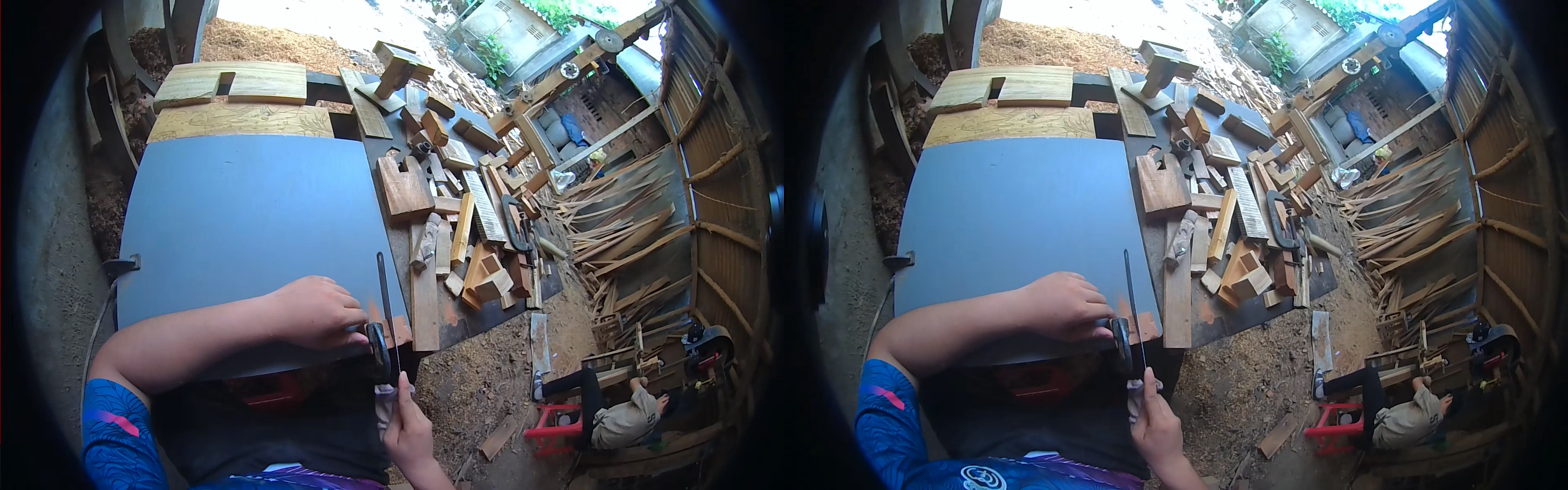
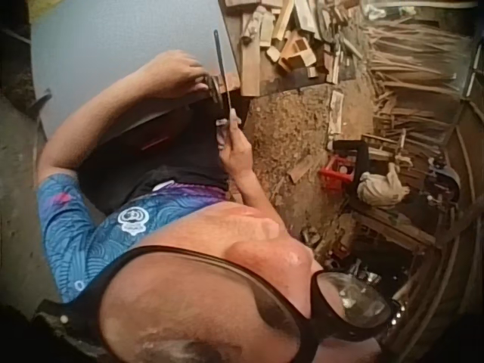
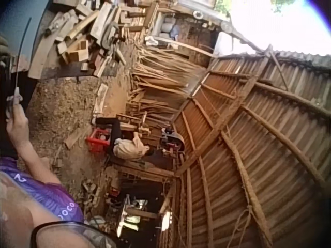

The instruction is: Sawing a small piece of wood and then sanding the edge with a cloth in a woodworking shop.

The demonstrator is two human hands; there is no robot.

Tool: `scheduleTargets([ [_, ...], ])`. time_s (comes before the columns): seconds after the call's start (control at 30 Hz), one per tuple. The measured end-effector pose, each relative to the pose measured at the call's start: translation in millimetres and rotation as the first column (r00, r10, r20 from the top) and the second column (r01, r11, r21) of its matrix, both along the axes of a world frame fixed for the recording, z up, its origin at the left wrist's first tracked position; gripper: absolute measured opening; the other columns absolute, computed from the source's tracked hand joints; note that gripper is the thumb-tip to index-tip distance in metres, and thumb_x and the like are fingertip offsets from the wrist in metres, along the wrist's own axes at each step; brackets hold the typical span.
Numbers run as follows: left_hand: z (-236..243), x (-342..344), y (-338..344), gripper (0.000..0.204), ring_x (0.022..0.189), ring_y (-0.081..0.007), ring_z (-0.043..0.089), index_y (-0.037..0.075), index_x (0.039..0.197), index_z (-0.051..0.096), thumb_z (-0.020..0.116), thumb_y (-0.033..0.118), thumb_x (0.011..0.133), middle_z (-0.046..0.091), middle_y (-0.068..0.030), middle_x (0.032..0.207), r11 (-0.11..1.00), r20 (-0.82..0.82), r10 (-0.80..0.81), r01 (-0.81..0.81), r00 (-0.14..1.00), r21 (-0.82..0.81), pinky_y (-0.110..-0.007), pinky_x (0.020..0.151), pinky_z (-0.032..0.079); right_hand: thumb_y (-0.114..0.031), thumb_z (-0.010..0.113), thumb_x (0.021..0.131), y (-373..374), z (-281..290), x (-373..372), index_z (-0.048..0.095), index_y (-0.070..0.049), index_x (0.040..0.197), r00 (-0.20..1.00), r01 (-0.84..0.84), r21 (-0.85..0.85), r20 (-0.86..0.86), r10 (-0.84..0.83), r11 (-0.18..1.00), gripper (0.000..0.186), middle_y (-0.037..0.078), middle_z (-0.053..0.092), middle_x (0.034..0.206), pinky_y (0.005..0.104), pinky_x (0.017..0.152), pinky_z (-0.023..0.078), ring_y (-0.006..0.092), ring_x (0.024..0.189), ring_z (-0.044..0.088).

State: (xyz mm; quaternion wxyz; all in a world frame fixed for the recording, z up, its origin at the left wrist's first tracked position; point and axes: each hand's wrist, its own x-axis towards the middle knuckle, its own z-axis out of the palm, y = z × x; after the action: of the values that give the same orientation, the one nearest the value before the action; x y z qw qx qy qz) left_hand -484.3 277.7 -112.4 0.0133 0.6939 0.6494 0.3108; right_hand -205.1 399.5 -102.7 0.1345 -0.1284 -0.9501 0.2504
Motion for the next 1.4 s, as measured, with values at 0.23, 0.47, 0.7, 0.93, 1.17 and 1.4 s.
scheduleTargets([
  [0.23,-2.3,-0.3,4.4,0.034,0.085,-0.0364,0.07,0.007,0.09,0.069,0.065,0.041,0.097,0.07,-0.0136,0.084,0.999,0.024,0.006,-0.007,1.0,0.035,-0.048,0.078,0.056,0.006,0.056,0.092,17.4,-8.4,-62.6,0.037,-0.009,0.16,0.988,-0.016,-0.026,-0.151,0.012,1.0,0.073,0.027,0.068,0.105,0.05,0.074,0.055,0.0475,0.09,0.069],
  [0.47,-1.3,-8.9,4.2,0.03,0.086,-0.0332,0.07,0.009,0.101,0.073,0.069,0.038,0.095,0.072,-0.0102,0.089,0.998,0.001,0.022,-0.022,1.0,0.052,-0.044,0.079,0.057,0.006,0.051,0.097,0.4,0.4,-10.3,0.039,-0.002,0.158,0.999,0.022,-0.014,-0.041,-0.023,1.0,0.063,0.025,0.07,0.101,0.0458,0.074,0.057,0.0417,0.085,0.072],
  [0.7,-6.0,-6.2,6.3,0.029,0.085,-0.0334,0.07,0.009,0.101,0.074,0.071,0.037,0.094,0.071,-0.0104,0.087,0.999,0.045,-0.02,0.018,0.999,0.052,-0.045,0.076,0.056,0.007,0.049,0.097,14.9,-6.5,-53.5,0.04,-0.002,0.158,0.994,0.021,0.051,-0.106,-0.016,0.998,0.062,0.022,0.068,0.092,0.044,0.071,0.056,0.038,0.076,0.07],
  [0.93,-8.1,-8.0,0.3,0.024,0.083,-0.0334,0.07,0.009,0.099,0.074,0.072,0.033,0.094,0.07,-0.0102,0.085,0.998,0.134,-0.022,0.013,0.991,0.063,-0.045,0.073,0.056,0.007,0.049,0.099,5.3,23.4,-1.8,0.042,-0.002,0.157,0.998,0.0,-0.048,0.065,0.003,0.999,0.059,0.021,0.069,0.09,0.0418,0.07,0.056,0.0331,0.074,0.072],
  [1.17,-0.3,-10.6,3.7,0.029,0.089,-0.0359,0.069,0.009,0.094,0.074,0.065,0.037,0.099,0.072,-0.0115,0.09,0.999,0.189,-0.04,0.039,0.981,0.007,-0.047,0.077,0.056,0.008,0.049,0.099,19.3,23.8,-38.0,0.044,-0.001,0.155,0.999,0.002,-0.062,0.054,0.001,0.998,0.057,0.023,0.069,0.088,0.0417,0.07,0.056,0.036,0.076,0.072],
  [1.4,-7.2,-13.5,-4.2,0.021,0.083,-0.0331,0.068,0.01,0.1,0.074,0.07,0.031,0.095,0.069,-0.0099,0.086,0.998,0.124,-0.001,-0.006,0.992,0.054,-0.045,0.072,0.055,0.008,0.05,0.099,4.8,29.9,-12.5,0.042,-0.003,0.157,0.987,0.042,-0.084,0.161,-0.028,0.996,0.06,0.024,0.069,0.091,0.0422,0.069,0.055,0.0378,0.076,0.071],
])
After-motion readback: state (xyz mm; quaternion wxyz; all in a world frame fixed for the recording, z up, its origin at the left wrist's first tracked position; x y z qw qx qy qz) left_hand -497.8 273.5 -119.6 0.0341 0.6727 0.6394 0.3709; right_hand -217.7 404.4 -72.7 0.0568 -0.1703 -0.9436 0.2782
